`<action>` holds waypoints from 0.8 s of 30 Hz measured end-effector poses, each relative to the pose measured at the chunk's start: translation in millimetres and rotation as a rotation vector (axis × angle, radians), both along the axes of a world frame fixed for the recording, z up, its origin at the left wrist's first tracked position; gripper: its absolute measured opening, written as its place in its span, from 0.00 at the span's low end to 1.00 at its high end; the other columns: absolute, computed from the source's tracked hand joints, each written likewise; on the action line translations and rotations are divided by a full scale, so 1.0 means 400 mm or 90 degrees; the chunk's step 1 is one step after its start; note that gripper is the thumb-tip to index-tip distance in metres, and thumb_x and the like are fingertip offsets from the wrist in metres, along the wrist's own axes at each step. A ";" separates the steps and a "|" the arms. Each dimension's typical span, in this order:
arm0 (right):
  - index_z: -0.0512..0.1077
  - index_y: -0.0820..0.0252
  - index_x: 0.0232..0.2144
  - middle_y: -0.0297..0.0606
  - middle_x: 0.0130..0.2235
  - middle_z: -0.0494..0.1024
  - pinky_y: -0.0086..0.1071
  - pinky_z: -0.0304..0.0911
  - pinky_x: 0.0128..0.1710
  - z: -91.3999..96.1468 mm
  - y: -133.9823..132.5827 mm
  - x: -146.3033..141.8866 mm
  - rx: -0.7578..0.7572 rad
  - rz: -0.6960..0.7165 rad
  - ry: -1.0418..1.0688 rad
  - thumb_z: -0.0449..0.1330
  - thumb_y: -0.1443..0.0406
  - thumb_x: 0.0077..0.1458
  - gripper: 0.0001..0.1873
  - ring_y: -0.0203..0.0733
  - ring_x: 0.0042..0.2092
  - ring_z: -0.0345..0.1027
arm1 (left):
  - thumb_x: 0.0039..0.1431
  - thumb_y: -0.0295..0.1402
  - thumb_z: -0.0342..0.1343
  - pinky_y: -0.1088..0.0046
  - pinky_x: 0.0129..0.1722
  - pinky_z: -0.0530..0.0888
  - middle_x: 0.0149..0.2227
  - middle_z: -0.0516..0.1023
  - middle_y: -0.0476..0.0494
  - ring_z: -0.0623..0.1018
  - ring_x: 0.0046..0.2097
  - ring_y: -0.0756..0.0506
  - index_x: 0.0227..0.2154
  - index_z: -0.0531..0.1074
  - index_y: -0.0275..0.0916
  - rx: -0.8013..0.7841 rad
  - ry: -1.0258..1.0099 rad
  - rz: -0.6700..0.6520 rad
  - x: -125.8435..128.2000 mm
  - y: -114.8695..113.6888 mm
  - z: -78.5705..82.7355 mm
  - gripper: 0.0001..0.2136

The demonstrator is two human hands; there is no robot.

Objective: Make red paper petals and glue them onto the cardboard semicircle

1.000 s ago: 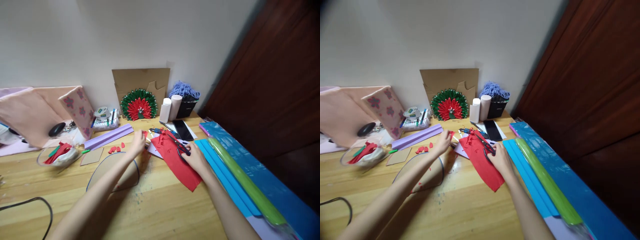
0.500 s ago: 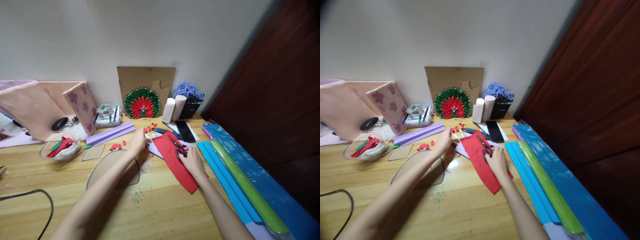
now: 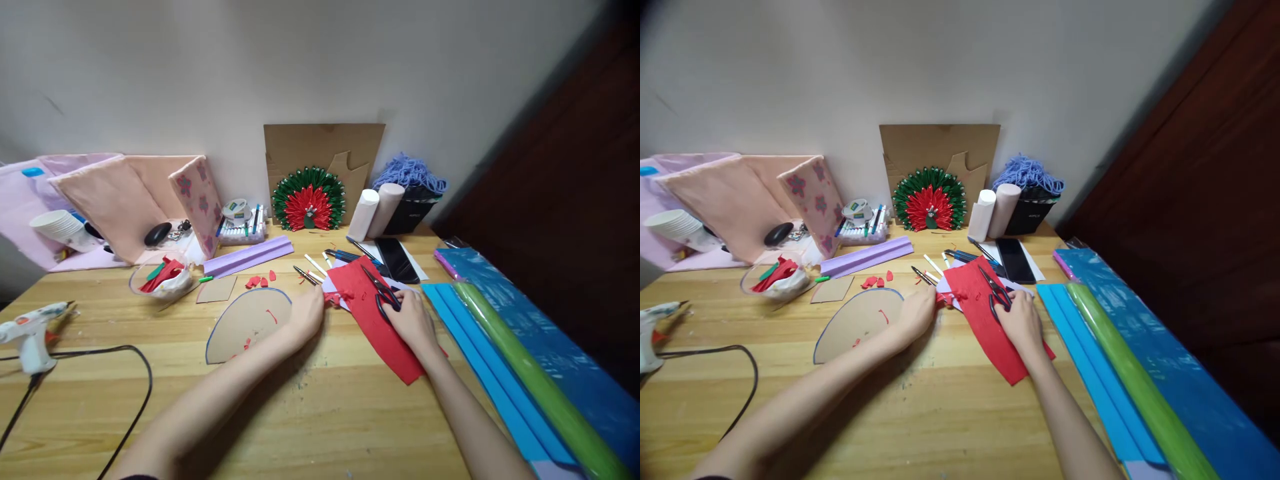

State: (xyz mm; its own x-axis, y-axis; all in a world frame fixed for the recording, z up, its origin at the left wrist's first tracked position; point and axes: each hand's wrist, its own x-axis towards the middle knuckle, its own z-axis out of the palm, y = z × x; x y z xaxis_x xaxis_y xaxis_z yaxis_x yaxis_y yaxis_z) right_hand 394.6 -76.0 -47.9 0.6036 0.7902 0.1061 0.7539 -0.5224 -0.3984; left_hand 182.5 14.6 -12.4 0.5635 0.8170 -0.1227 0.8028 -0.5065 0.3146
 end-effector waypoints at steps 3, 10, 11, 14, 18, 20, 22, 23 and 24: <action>0.62 0.60 0.35 0.47 0.40 0.70 0.37 0.61 0.39 -0.001 0.001 0.001 -0.002 -0.004 -0.005 0.56 0.60 0.48 0.12 0.50 0.43 0.67 | 0.62 0.28 0.41 0.71 0.37 0.68 0.39 0.75 0.39 0.75 0.39 0.43 0.38 0.65 0.38 -0.004 -0.023 -0.013 -0.018 0.021 0.006 0.09; 0.62 0.59 0.35 0.46 0.40 0.70 0.36 0.61 0.37 -0.007 0.003 0.004 0.002 0.006 -0.020 0.56 0.59 0.49 0.12 0.50 0.43 0.66 | 0.62 0.26 0.37 0.64 0.39 0.68 0.42 0.70 0.28 0.73 0.43 0.39 0.39 0.63 0.30 0.042 -0.034 0.132 -0.061 0.096 -0.001 0.10; 0.62 0.59 0.35 0.46 0.40 0.70 0.36 0.61 0.37 -0.008 0.004 0.003 0.004 0.004 -0.025 0.56 0.59 0.49 0.12 0.50 0.43 0.66 | 0.62 0.27 0.39 0.64 0.40 0.67 0.43 0.70 0.28 0.72 0.44 0.38 0.39 0.63 0.30 0.043 -0.036 0.137 -0.055 0.103 -0.007 0.09; 0.62 0.60 0.34 0.46 0.40 0.69 0.36 0.60 0.37 -0.006 0.009 -0.003 0.015 -0.006 -0.041 0.56 0.60 0.49 0.12 0.50 0.42 0.66 | 0.61 0.26 0.41 0.65 0.41 0.67 0.43 0.69 0.29 0.72 0.44 0.39 0.37 0.63 0.31 0.041 -0.056 0.124 -0.030 0.118 -0.021 0.07; 0.62 0.60 0.35 0.46 0.40 0.69 0.36 0.60 0.36 0.001 0.015 -0.012 0.018 -0.018 -0.048 0.55 0.60 0.49 0.12 0.50 0.42 0.65 | 0.59 0.22 0.39 0.65 0.40 0.66 0.40 0.69 0.33 0.72 0.42 0.41 0.33 0.63 0.34 0.019 -0.113 0.092 -0.025 0.131 -0.023 0.08; 0.62 0.60 0.35 0.46 0.40 0.69 0.36 0.60 0.36 0.004 0.016 -0.013 0.017 -0.020 -0.046 0.56 0.61 0.49 0.12 0.50 0.42 0.65 | 0.59 0.25 0.41 0.65 0.38 0.66 0.37 0.69 0.36 0.71 0.39 0.42 0.31 0.62 0.35 0.000 -0.157 0.078 -0.039 0.123 -0.018 0.06; 0.62 0.60 0.35 0.46 0.40 0.69 0.35 0.60 0.36 0.005 0.016 -0.012 0.016 -0.020 -0.042 0.56 0.61 0.49 0.12 0.49 0.42 0.65 | 0.58 0.27 0.43 0.65 0.36 0.66 0.34 0.69 0.39 0.70 0.36 0.43 0.30 0.61 0.37 -0.025 -0.210 0.054 -0.057 0.101 -0.015 0.04; 0.62 0.60 0.35 0.46 0.40 0.69 0.35 0.59 0.36 0.005 0.016 -0.010 0.015 -0.020 -0.040 0.56 0.61 0.49 0.12 0.49 0.41 0.66 | 0.58 0.28 0.44 0.66 0.36 0.66 0.34 0.69 0.41 0.69 0.35 0.44 0.29 0.61 0.38 -0.040 -0.240 0.037 -0.065 0.087 -0.016 0.03; 0.62 0.60 0.35 0.46 0.40 0.69 0.35 0.59 0.35 0.004 0.016 -0.009 0.014 -0.019 -0.039 0.56 0.60 0.49 0.12 0.49 0.41 0.66 | 0.58 0.28 0.44 0.66 0.37 0.67 0.34 0.68 0.42 0.69 0.35 0.44 0.29 0.61 0.38 -0.061 -0.271 0.021 -0.071 0.073 -0.018 0.04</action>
